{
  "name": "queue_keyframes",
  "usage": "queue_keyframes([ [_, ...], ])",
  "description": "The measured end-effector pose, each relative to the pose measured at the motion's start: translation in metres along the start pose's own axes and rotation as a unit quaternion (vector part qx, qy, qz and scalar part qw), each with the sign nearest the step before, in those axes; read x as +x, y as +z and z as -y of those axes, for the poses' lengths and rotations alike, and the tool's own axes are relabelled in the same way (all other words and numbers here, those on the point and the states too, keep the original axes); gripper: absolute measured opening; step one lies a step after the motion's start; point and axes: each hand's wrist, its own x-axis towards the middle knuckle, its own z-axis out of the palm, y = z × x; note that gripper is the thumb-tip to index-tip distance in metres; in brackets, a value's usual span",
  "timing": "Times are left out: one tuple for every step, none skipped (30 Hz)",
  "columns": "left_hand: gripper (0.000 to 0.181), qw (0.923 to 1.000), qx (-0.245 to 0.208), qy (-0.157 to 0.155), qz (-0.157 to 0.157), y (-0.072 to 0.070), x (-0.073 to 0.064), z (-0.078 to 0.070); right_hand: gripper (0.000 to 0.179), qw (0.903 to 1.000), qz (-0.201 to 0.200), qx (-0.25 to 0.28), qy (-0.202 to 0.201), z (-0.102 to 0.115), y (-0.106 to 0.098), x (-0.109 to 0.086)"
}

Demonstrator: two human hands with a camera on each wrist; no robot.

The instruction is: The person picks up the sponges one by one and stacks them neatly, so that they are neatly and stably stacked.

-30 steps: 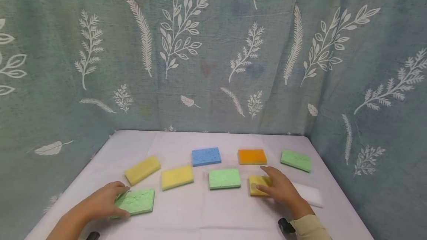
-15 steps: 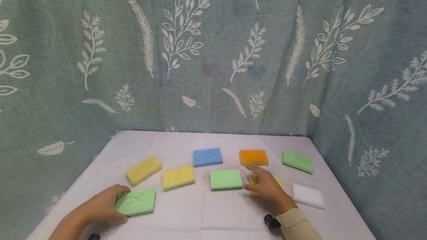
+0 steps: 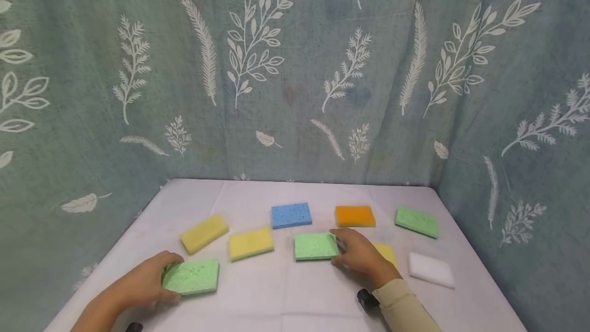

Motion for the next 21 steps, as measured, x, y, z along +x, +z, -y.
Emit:
queue_keyframes([
  [0.09, 1.0, -0.002, 0.002, -0.001, -0.002, 0.001, -0.002, 0.079, 1.0, -0.003, -0.007, 0.001, 0.001, 0.0, 0.001],
  [0.09, 1.0, -0.002, 0.008, -0.002, -0.003, 0.002, -0.004, 0.08, 0.9998, -0.003, -0.017, 0.002, 0.001, 0.0, 0.002],
  [0.09, 0.9999, -0.003, 0.012, -0.003, -0.005, 0.002, -0.006, 0.081, 0.9996, -0.002, -0.026, 0.004, 0.002, 0.0, 0.003],
  [0.09, 0.9999, -0.002, 0.017, -0.003, -0.006, 0.002, -0.008, 0.082, 0.9994, 0.002, -0.033, 0.009, 0.002, 0.0, 0.004],
  [0.091, 0.9998, 0.0, 0.022, -0.005, -0.006, 0.002, -0.01, 0.084, 0.9993, 0.004, -0.036, 0.011, 0.003, 0.001, 0.005],
  [0.091, 0.9997, 0.002, 0.023, -0.007, -0.007, 0.002, -0.012, 0.085, 0.9992, 0.007, -0.037, 0.015, 0.003, 0.001, 0.005],
  [0.09, 0.9996, 0.003, 0.027, -0.01, -0.007, 0.003, -0.013, 0.086, 0.9991, 0.009, -0.037, 0.018, 0.004, 0.001, 0.006],
  [0.09, 0.9995, 0.003, 0.029, -0.013, -0.007, 0.004, -0.015, 0.087, 0.999, 0.01, -0.038, 0.02, 0.005, 0.001, 0.006],
  [0.09, 0.9994, 0.001, 0.032, -0.016, -0.008, 0.005, -0.016, 0.086, 0.999, 0.01, -0.039, 0.022, 0.005, 0.001, 0.006],
  [0.089, 0.9992, -0.001, 0.035, -0.019, -0.007, 0.007, -0.018, 0.085, 0.9989, 0.009, -0.039, 0.023, 0.005, 0.001, 0.007],
  [0.088, 0.9991, -0.004, 0.035, -0.022, -0.007, 0.009, -0.019, 0.084, 0.9989, 0.008, -0.039, 0.024, 0.004, 0.002, 0.007],
  [0.087, 0.9991, -0.005, 0.035, -0.025, -0.007, 0.012, -0.021, 0.082, 0.9989, 0.007, -0.04, 0.024, 0.004, 0.002, 0.007],
  [0.087, 0.9989, -0.007, 0.036, -0.028, -0.007, 0.014, -0.022, 0.081, 0.9989, 0.005, -0.041, 0.023, 0.003, 0.002, 0.007],
  [0.086, 0.9988, -0.007, 0.037, -0.032, -0.007, 0.017, -0.024, 0.08, 0.9989, 0.004, -0.042, 0.021, 0.002, 0.002, 0.008],
  [0.086, 0.9985, -0.009, 0.041, -0.035, -0.007, 0.018, -0.026, 0.078, 0.9989, 0.003, -0.042, 0.019, 0.003, 0.002, 0.008],
  [0.086, 0.9982, -0.009, 0.044, -0.038, -0.007, 0.019, -0.028, 0.077, 0.9989, 0.003, -0.043, 0.017, 0.003, 0.002, 0.007],
  [0.085, 0.9979, -0.008, 0.049, -0.041, -0.007, 0.021, -0.03, 0.077, 0.999, 0.002, -0.042, 0.014, 0.003, 0.002, 0.007],
  [0.085, 0.9974, -0.009, 0.057, -0.044, -0.007, 0.022, -0.032, 0.076, 0.9991, 0.001, -0.041, 0.012, 0.003, 0.002, 0.007],
  [0.085, 0.9968, -0.011, 0.064, -0.047, -0.007, 0.024, -0.033, 0.076, 0.9992, 0.0, -0.039, 0.01, 0.003, 0.002, 0.007],
  [0.085, 0.9962, -0.013, 0.071, -0.048, -0.007, 0.026, -0.035, 0.075, 0.9992, 0.0, -0.039, 0.01, 0.003, 0.003, 0.007],
  [0.085, 0.9957, -0.014, 0.077, -0.049, -0.007, 0.027, -0.037, 0.076, 0.9992, 0.0, -0.038, 0.01, 0.003, 0.003, 0.007],
])
